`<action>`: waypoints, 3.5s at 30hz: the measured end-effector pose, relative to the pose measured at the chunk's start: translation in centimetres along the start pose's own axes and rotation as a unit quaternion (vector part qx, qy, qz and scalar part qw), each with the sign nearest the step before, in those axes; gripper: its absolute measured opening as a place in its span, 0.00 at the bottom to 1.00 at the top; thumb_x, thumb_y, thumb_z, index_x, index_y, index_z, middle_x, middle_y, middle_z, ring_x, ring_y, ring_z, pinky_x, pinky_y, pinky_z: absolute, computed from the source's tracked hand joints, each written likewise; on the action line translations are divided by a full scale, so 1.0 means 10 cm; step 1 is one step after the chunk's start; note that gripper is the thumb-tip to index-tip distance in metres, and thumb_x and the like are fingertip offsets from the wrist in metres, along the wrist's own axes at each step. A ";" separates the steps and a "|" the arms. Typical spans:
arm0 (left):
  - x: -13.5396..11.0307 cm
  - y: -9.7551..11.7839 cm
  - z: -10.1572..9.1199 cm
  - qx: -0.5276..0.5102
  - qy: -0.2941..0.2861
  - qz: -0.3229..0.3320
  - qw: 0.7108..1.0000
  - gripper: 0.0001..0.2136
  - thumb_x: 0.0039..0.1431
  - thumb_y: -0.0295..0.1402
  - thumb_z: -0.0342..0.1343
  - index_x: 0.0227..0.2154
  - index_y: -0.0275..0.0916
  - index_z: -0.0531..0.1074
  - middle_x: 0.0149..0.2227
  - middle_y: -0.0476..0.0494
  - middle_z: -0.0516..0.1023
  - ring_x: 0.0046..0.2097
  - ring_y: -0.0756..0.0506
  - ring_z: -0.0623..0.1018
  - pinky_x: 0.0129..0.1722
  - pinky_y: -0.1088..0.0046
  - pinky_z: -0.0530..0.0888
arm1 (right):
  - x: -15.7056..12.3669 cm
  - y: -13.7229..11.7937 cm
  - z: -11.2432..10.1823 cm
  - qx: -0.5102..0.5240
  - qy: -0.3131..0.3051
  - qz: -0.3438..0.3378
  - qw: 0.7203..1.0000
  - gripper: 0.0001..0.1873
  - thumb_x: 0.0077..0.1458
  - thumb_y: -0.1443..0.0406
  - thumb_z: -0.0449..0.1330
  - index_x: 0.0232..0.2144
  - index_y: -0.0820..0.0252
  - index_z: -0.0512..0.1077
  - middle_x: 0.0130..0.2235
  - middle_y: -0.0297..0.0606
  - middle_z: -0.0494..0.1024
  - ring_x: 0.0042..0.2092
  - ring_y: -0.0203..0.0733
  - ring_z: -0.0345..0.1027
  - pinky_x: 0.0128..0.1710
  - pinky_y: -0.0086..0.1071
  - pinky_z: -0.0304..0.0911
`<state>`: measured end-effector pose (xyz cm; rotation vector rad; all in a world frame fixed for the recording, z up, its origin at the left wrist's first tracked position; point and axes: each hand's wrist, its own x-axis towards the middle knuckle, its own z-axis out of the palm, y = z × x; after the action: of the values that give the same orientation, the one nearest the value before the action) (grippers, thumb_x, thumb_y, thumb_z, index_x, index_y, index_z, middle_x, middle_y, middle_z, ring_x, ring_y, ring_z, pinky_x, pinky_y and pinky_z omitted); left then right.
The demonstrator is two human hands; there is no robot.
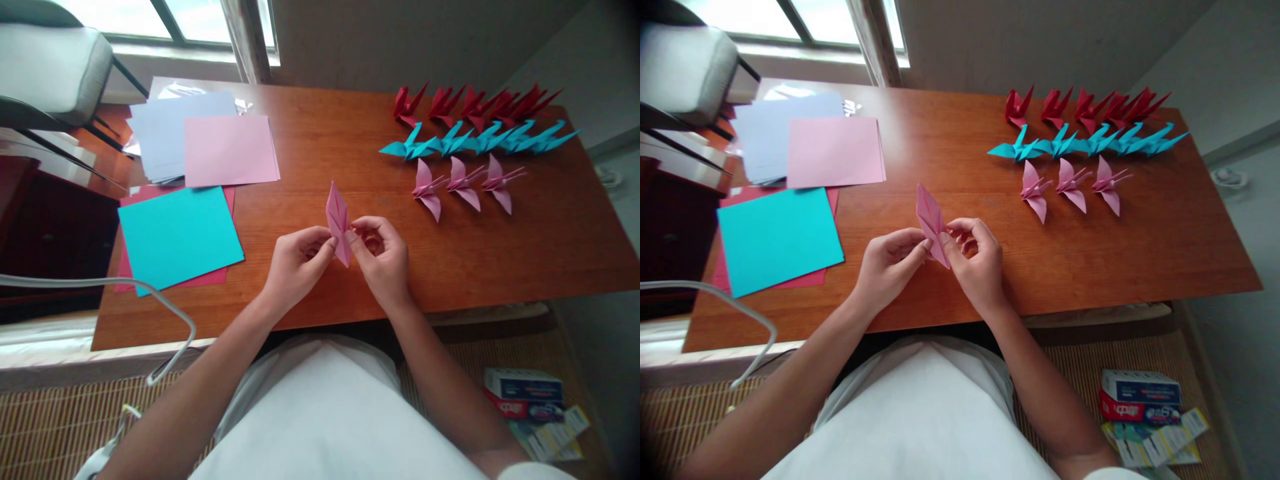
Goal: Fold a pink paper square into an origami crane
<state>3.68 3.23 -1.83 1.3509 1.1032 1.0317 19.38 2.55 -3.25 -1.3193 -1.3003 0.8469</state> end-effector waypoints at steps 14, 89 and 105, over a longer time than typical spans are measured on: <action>-0.01 0.02 0.01 -0.002 0.006 0.002 1.000 0.12 0.63 0.41 0.60 0.35 0.35 0.79 0.29 0.46 0.79 0.29 0.49 0.76 0.29 0.77 0.71 | 0.03 0.00 -0.04 0.080 -0.037 0.051 0.995 0.08 0.59 0.58 0.65 0.37 0.54 0.74 0.37 0.33 0.79 0.38 0.37 0.73 0.36 0.31 0.67; -0.04 0.02 0.01 0.166 0.122 0.256 0.945 0.05 0.63 0.28 0.62 0.41 0.40 0.78 0.49 0.40 0.83 0.49 0.45 0.82 0.50 0.68 0.79 | -0.03 -0.05 -0.03 0.120 -0.062 0.006 0.991 0.07 0.59 0.57 0.67 0.38 0.51 0.81 0.43 0.35 0.83 0.46 0.44 0.77 0.50 0.39 0.73; -0.08 0.07 0.00 0.115 0.080 0.321 0.937 0.08 0.58 0.23 0.66 0.38 0.39 0.76 0.49 0.37 0.84 0.49 0.42 0.84 0.49 0.64 0.80 | -0.02 0.04 -0.15 0.123 -0.102 -0.019 0.987 0.06 0.58 0.62 0.68 0.40 0.47 0.82 0.42 0.34 0.85 0.44 0.45 0.80 0.46 0.39 0.76</action>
<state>3.54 2.41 -1.18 1.9131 0.9337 1.5389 20.91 2.10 -3.34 -1.0324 -1.3247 1.1009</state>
